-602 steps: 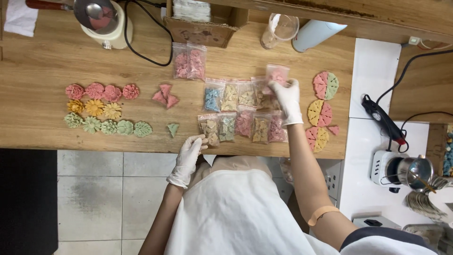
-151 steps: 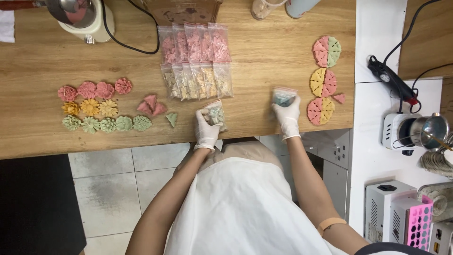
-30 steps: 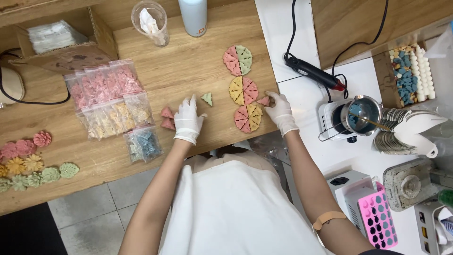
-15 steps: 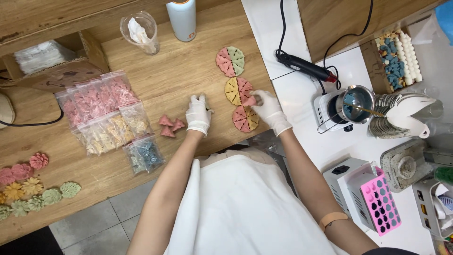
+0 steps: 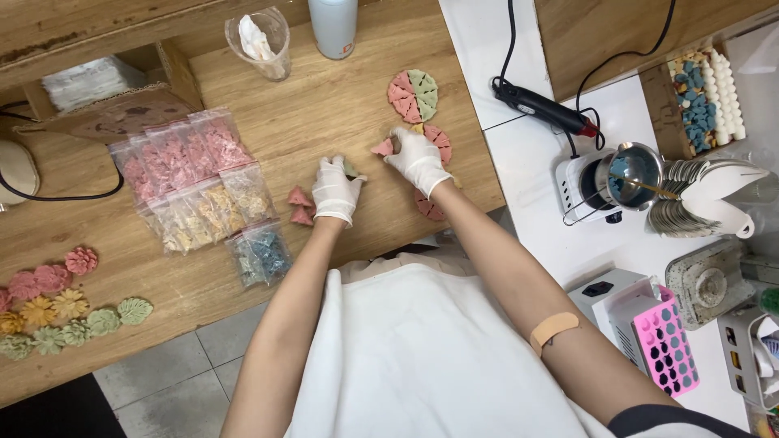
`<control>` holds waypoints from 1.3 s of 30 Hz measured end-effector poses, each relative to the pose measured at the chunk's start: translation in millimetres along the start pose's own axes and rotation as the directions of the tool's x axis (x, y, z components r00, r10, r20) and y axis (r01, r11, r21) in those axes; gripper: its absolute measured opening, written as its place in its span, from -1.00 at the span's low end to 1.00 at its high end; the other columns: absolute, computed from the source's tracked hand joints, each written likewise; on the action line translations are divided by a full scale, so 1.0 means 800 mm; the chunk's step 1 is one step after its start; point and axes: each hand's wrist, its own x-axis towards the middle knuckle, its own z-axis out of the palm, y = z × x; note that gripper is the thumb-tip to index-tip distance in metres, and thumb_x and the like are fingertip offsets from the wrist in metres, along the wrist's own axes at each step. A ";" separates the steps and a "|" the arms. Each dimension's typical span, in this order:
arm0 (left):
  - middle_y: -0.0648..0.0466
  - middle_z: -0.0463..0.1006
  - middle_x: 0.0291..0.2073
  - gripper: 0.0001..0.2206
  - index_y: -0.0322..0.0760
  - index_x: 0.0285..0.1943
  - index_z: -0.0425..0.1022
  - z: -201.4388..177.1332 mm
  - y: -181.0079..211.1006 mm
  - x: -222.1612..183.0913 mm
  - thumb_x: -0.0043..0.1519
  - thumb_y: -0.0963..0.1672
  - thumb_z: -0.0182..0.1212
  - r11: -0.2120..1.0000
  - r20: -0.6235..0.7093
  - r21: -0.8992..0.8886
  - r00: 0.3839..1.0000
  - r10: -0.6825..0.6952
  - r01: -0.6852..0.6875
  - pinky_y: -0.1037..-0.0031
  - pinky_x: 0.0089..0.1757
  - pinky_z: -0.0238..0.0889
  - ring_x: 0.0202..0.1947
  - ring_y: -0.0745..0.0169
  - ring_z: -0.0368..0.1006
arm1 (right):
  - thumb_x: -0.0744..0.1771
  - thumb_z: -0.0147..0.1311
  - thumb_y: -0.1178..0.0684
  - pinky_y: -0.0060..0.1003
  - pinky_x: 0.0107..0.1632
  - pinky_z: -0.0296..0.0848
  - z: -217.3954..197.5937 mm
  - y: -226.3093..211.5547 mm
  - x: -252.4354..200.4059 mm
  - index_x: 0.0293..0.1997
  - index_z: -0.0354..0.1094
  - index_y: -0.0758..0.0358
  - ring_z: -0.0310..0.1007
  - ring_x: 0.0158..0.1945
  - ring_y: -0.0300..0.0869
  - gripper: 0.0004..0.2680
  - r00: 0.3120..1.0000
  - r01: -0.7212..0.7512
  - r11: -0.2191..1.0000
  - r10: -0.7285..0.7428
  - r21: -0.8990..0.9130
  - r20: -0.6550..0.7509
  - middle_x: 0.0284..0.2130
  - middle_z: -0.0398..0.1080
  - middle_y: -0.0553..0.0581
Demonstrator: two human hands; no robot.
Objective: Sorting various wax shapes into bags and dipping wax pieces into a melting pot with a tool.
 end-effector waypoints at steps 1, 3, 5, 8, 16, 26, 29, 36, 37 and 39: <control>-0.19 0.35 0.12 -0.39 -0.22 0.21 0.40 -0.003 -0.001 0.000 -0.01 -0.03 0.55 1.000 -0.002 0.000 1.000 -0.003 0.003 0.04 -0.06 0.36 0.03 -0.28 0.40 | 0.22 0.35 -0.01 -0.10 -0.05 0.48 0.007 0.004 0.007 0.03 0.43 0.05 0.55 -0.08 0.01 -0.69 1.000 0.003 1.000 -0.003 -0.001 0.002 -0.21 0.56 0.11; -0.19 0.39 0.06 -0.40 -0.22 0.18 0.43 -0.008 -0.002 0.001 0.00 0.00 0.56 0.999 0.049 0.011 0.998 -0.048 0.048 0.02 -0.06 0.36 0.01 -0.26 0.42 | 0.21 0.34 -0.01 -0.07 -0.05 0.48 0.022 0.010 0.021 0.04 0.43 0.03 0.54 -0.08 0.05 -0.68 1.000 0.009 1.000 -0.009 -0.025 -0.020 -0.22 0.56 0.14; -0.18 0.40 0.04 -0.43 -0.22 0.14 0.44 -0.009 -0.005 0.004 -0.01 0.00 0.55 0.999 0.055 0.021 0.997 -0.048 0.046 0.02 -0.07 0.37 0.01 -0.26 0.42 | 0.21 0.35 0.00 -0.06 -0.05 0.47 0.030 0.014 0.029 0.04 0.43 0.04 0.54 -0.08 0.06 -0.68 1.000 0.004 0.999 -0.005 -0.038 -0.024 -0.22 0.55 0.15; -0.15 0.42 0.03 -0.52 -0.21 0.03 0.47 -0.012 -0.002 0.008 0.01 0.00 0.55 0.998 0.084 0.027 0.995 -0.050 0.048 0.04 -0.07 0.38 0.03 -0.23 0.43 | 0.20 0.36 -0.01 -0.05 -0.05 0.47 0.031 0.016 0.029 0.03 0.43 0.06 0.54 -0.08 0.07 -0.68 0.999 -0.027 0.997 0.025 -0.066 -0.028 -0.20 0.55 0.18; -0.14 0.39 0.04 -0.47 -0.18 0.09 0.45 -0.013 0.005 0.014 -0.01 -0.01 0.55 0.995 0.141 0.096 0.989 -0.034 0.020 0.01 -0.07 0.36 0.03 -0.21 0.41 | 0.17 0.38 0.01 -0.07 -0.06 0.48 0.008 0.033 0.020 0.03 0.45 0.08 0.52 -0.07 0.08 -0.64 0.995 0.099 0.991 -0.100 -0.090 -0.012 -0.16 0.53 0.18; -0.14 0.37 0.09 -0.36 -0.15 0.21 0.43 0.002 0.000 0.008 -0.04 0.03 0.57 0.995 0.085 0.099 0.996 0.001 -0.010 0.02 -0.03 0.34 0.13 -0.19 0.33 | 0.16 0.43 -0.11 -0.09 -0.02 0.45 0.000 0.036 -0.007 0.03 0.50 0.02 0.49 -0.02 0.03 -0.62 0.977 0.209 0.941 -0.212 -0.265 0.017 -0.16 0.49 0.16; -0.16 0.35 0.10 -0.36 -0.16 0.20 0.42 0.002 0.006 0.008 -0.04 0.03 0.57 0.993 0.090 0.112 0.996 0.013 -0.023 0.01 -0.04 0.34 0.12 -0.21 0.33 | 0.16 0.43 -0.11 -0.08 -0.02 0.44 0.005 0.042 -0.003 0.04 0.49 0.03 0.48 -0.03 0.05 -0.61 0.981 0.186 0.941 -0.196 -0.282 -0.005 -0.15 0.48 0.18; -0.17 0.35 0.11 -0.34 -0.13 0.22 0.42 0.007 0.009 0.012 -0.07 0.03 0.57 0.990 0.095 0.132 0.995 0.032 -0.044 0.02 -0.05 0.35 0.08 -0.21 0.36 | 0.16 0.43 -0.05 -0.05 -0.02 0.44 0.008 0.043 -0.005 0.08 0.47 0.02 0.48 -0.03 0.06 -0.60 0.978 0.196 0.944 -0.208 -0.267 -0.018 -0.16 0.48 0.17; -0.17 0.35 0.11 -0.34 -0.13 0.22 0.42 0.006 0.008 0.011 -0.07 0.03 0.57 0.990 0.095 0.133 0.995 0.030 -0.042 0.02 -0.05 0.35 0.08 -0.21 0.36 | 0.16 0.43 -0.05 -0.05 -0.02 0.44 0.010 0.044 -0.005 0.08 0.47 0.02 0.48 -0.03 0.06 -0.60 0.978 0.196 0.944 -0.208 -0.266 -0.016 -0.16 0.48 0.17; -0.14 0.37 0.10 -0.36 -0.13 0.22 0.43 0.006 0.006 0.011 -0.05 0.03 0.56 0.994 0.092 0.107 0.995 0.024 -0.034 0.01 -0.05 0.35 0.07 -0.20 0.38 | 0.16 0.42 -0.03 -0.06 -0.03 0.45 0.014 0.045 -0.004 0.04 0.49 0.01 0.49 -0.04 0.05 -0.63 0.970 0.230 0.940 -0.244 -0.254 -0.024 -0.18 0.48 0.15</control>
